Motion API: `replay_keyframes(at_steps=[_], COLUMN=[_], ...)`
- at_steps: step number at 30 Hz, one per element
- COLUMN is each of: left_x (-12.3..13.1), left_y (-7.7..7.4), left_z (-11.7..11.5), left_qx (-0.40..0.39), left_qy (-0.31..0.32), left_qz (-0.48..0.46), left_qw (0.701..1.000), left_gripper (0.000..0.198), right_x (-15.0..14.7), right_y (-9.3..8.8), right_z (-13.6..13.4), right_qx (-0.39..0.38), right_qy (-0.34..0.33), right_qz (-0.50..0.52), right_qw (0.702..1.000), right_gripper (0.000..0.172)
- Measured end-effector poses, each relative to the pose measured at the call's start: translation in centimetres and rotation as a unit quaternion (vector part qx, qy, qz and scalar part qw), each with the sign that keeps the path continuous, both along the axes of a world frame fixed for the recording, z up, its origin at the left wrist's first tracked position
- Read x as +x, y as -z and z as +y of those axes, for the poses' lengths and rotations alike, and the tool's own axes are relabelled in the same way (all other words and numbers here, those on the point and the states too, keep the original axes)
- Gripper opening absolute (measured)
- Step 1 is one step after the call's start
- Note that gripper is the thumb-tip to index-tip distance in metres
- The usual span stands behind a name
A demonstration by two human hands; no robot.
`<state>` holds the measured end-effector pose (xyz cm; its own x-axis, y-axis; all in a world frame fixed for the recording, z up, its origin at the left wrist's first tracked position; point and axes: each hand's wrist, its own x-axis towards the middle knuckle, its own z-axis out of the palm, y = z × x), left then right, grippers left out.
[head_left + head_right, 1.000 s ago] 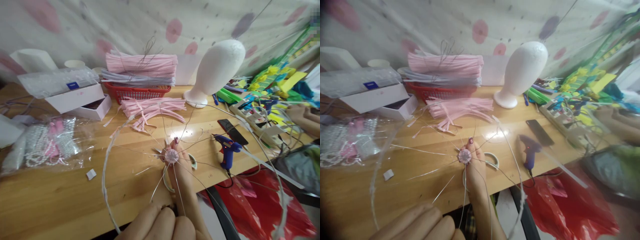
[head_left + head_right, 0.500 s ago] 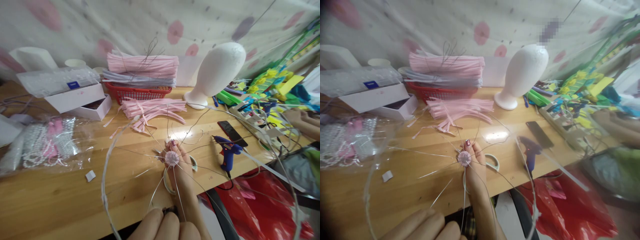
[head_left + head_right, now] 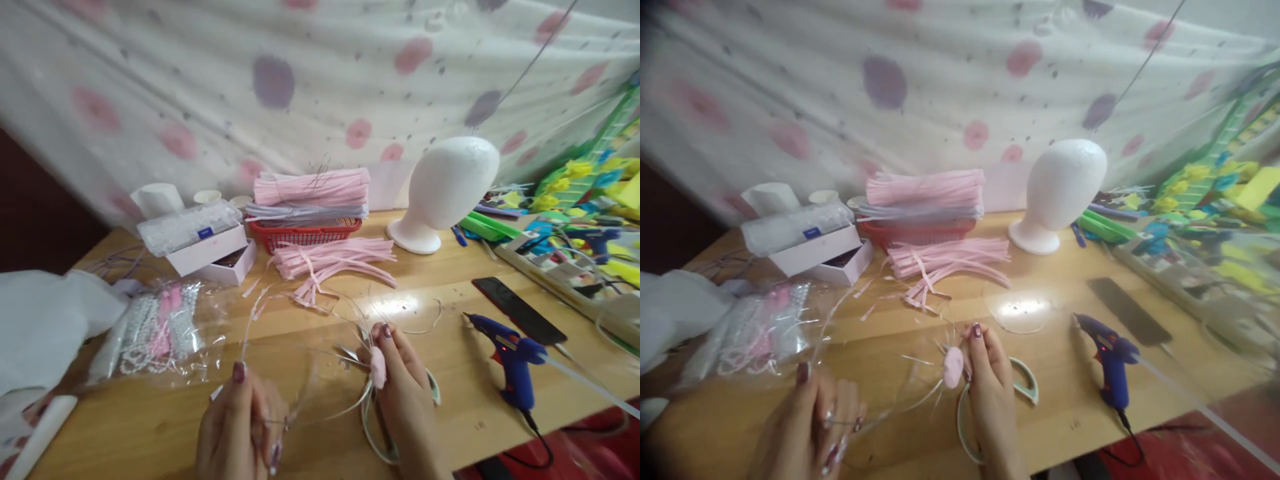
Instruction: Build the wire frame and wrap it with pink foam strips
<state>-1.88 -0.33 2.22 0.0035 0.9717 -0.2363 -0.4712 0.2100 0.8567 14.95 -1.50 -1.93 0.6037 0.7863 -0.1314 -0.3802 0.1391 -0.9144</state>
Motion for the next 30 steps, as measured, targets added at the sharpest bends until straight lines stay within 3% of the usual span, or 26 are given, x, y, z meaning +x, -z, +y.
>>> replay_keyframes(at_steps=[3, 7, 12, 16, 18, 20, 23, 26, 28, 30], left_x=[-0.5, -1.1, -1.5, -2.1, -2.6, -3.1, -3.5, -3.3, -2.9, -2.4], left_y=[1.4, 3.5, 5.0, 5.7, 5.6, 5.0, 3.3, 1.3, 0.3, -0.3], left_z=[1.3, 1.7, 1.6, 1.6, 1.4, 1.2, 1.2, 1.7, 2.3, 2.9], left_qx=[-0.14, -0.164, -0.115, -0.049, 0.028, 0.151, 0.338, 0.448, 0.492, 0.524], left_qy=[-0.01, -0.014, -0.018, -0.034, -0.067, -0.088, -0.075, -0.066, -0.026, 0.025], left_qz=[-0.113, -0.134, -0.019, 0.183, 0.317, 0.425, 0.487, 0.524, 0.552, 0.567], left_qw=[0.984, 0.977, 0.993, 0.981, 0.946, 0.888, 0.802, 0.721, 0.673, 0.635], left_gripper=[0.055, 0.056, 0.055, 0.064, 0.056, 0.042, 0.028, 0.025, 0.028, 0.033], right_x=[0.2, 0.7, 1.2, 1.6, 1.9, 2.3, 2.8, 2.7, 2.2, 1.6], right_y=[-0.1, -0.7, -0.8, -0.4, -0.4, -0.6, -0.9, -1.2, -1.4, -1.4], right_z=[-0.2, -0.2, -0.2, -0.8, -1.3, -1.9, -2.7, -2.9, -2.8, -2.5], right_qx=[-0.006, -0.043, -0.07, -0.06, -0.06, -0.058, -0.05, -0.031, 0.005, 0.046], right_qy=[0.017, 0.027, -0.024, -0.031, -0.013, 0.002, -0.002, -0.014, -0.027, -0.06], right_qz=[-0.087, -0.186, -0.267, -0.309, -0.338, -0.367, -0.399, -0.444, -0.48, -0.511], right_qw=[0.996, 0.981, 0.961, 0.949, 0.939, 0.928, 0.916, 0.896, 0.877, 0.856], right_gripper=[0.053, 0.061, 0.055, 0.051, 0.051, 0.053, 0.054, 0.051, 0.04, 0.014])
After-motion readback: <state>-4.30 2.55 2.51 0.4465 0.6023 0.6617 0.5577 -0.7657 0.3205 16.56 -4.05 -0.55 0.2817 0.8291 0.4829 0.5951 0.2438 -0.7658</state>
